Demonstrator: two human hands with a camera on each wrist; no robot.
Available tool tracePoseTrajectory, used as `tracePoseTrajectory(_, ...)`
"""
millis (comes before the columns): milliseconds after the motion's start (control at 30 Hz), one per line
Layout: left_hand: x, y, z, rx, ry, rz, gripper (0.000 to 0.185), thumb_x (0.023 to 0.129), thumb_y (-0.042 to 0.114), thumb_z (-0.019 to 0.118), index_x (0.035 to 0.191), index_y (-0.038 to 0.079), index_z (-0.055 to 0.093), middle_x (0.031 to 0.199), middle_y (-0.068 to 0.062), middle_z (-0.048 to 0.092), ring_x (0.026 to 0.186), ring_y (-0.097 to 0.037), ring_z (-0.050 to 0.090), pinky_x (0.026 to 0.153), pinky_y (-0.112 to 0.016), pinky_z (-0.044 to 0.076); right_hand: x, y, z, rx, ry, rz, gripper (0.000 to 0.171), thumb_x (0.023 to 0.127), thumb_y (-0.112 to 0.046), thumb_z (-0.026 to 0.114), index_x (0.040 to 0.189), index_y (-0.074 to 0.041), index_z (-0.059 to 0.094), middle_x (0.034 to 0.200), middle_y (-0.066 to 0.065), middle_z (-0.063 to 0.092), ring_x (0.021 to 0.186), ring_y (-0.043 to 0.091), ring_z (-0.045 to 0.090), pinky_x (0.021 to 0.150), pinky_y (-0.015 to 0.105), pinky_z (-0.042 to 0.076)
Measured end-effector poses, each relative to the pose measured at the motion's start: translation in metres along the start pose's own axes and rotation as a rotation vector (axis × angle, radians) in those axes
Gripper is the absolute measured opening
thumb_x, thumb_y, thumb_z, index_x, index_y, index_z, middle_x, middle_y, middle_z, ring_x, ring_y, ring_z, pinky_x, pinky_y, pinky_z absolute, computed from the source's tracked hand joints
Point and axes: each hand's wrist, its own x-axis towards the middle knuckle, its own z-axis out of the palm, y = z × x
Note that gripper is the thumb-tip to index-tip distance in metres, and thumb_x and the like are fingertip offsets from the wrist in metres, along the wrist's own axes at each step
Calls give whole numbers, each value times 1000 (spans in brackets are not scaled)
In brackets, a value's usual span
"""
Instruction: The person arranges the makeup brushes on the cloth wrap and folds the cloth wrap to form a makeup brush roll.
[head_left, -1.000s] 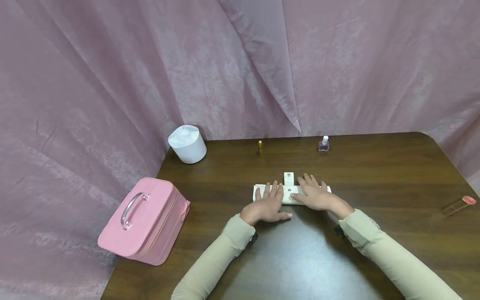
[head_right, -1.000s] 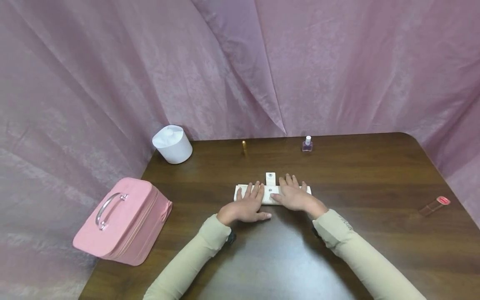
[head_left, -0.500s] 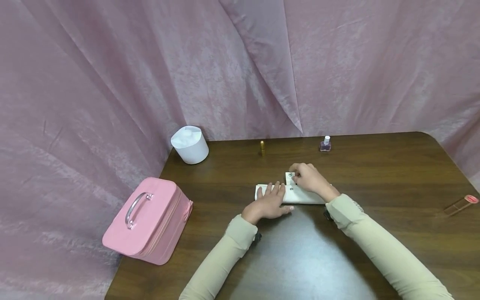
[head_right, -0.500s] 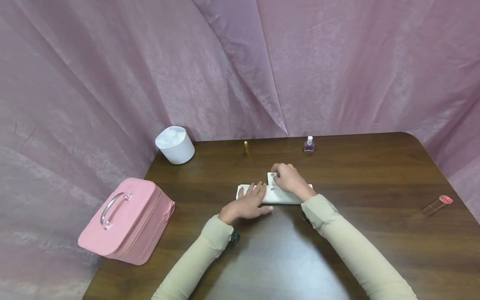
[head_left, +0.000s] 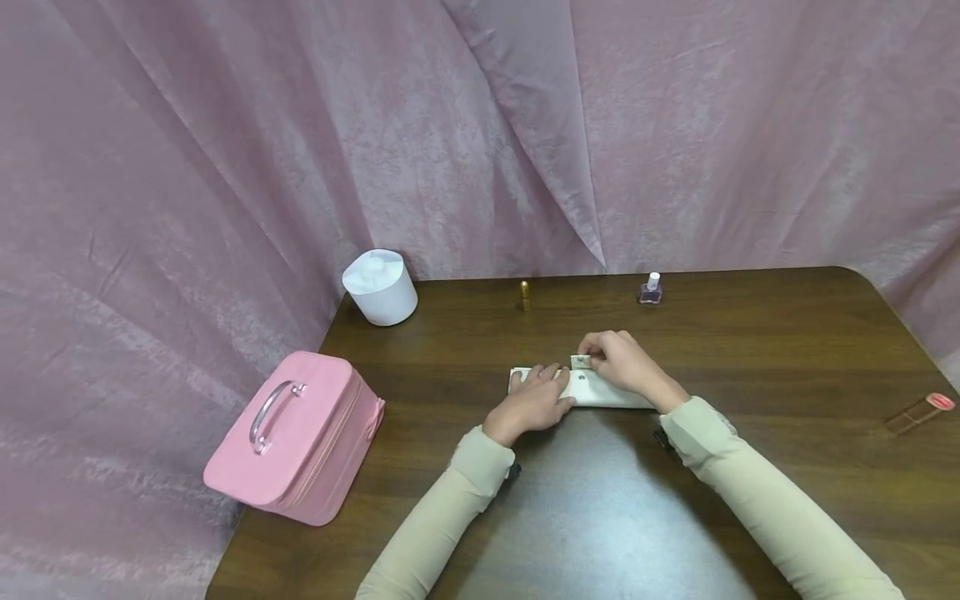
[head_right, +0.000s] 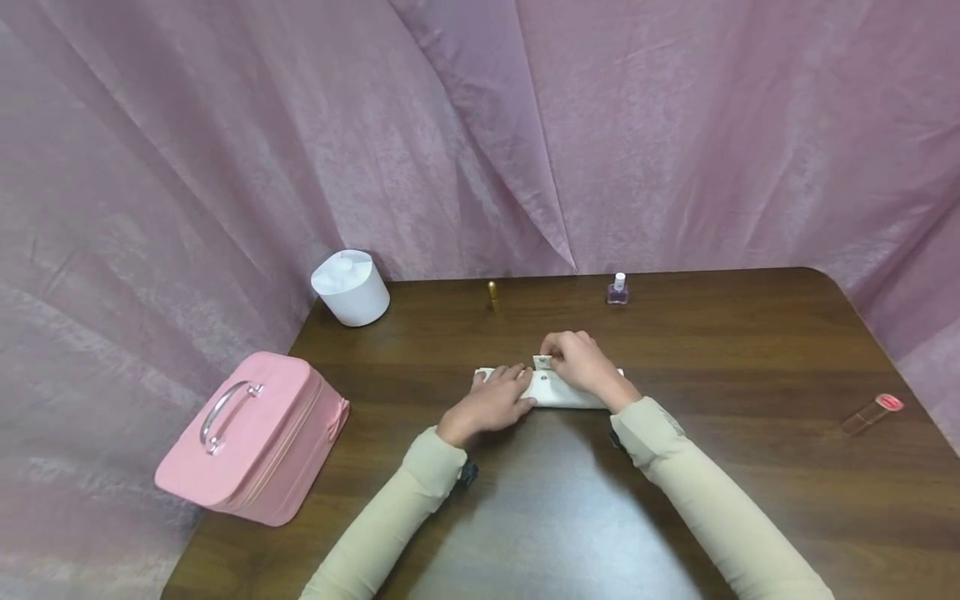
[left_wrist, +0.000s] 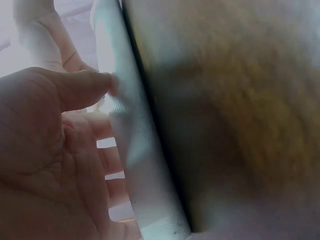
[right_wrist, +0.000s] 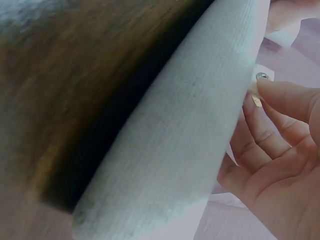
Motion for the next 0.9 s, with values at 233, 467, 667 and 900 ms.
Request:
tracePoseTrajectory(233, 0, 1, -3, 25, -16, 2, 56, 107, 41, 48, 156, 15, 42, 158, -7, 40, 144, -28, 36, 110, -56, 29, -9, -1, -1, -3, -32, -11, 13, 89, 6, 66, 93, -3, 74, 89, 6, 73, 86, 25, 68, 78, 45, 53)
tracePoseTrajectory(467, 1, 1, -4, 37, -10, 9, 56, 106, 42, 49, 155, 16, 44, 158, -6, 41, 142, -27, 38, 108, -53, 30, -14, -2, 2, -38, -10, -39, 12, 87, 5, 69, 89, -5, 75, 83, 3, 72, 79, 20, 65, 74, 43, 50)
tracePoseTrajectory(667, 2, 0, -5, 32, -23, 18, 56, 106, 43, 47, 156, 16, 42, 159, -6, 39, 143, -28, 37, 108, -55, 30, -17, -1, 6, -60, 36, -62, 12, 83, 6, 70, 85, -4, 75, 85, 9, 73, 79, 24, 67, 74, 46, 52)
tracePoseTrajectory(900, 3, -4, -2, 21, -26, 18, 57, 107, 43, 47, 156, 16, 41, 158, -5, 39, 142, -28, 37, 107, -56, 30, -19, -5, 11, -103, 62, -96, 13, 80, 9, 72, 82, -4, 74, 84, 8, 70, 75, 24, 66, 70, 45, 54)
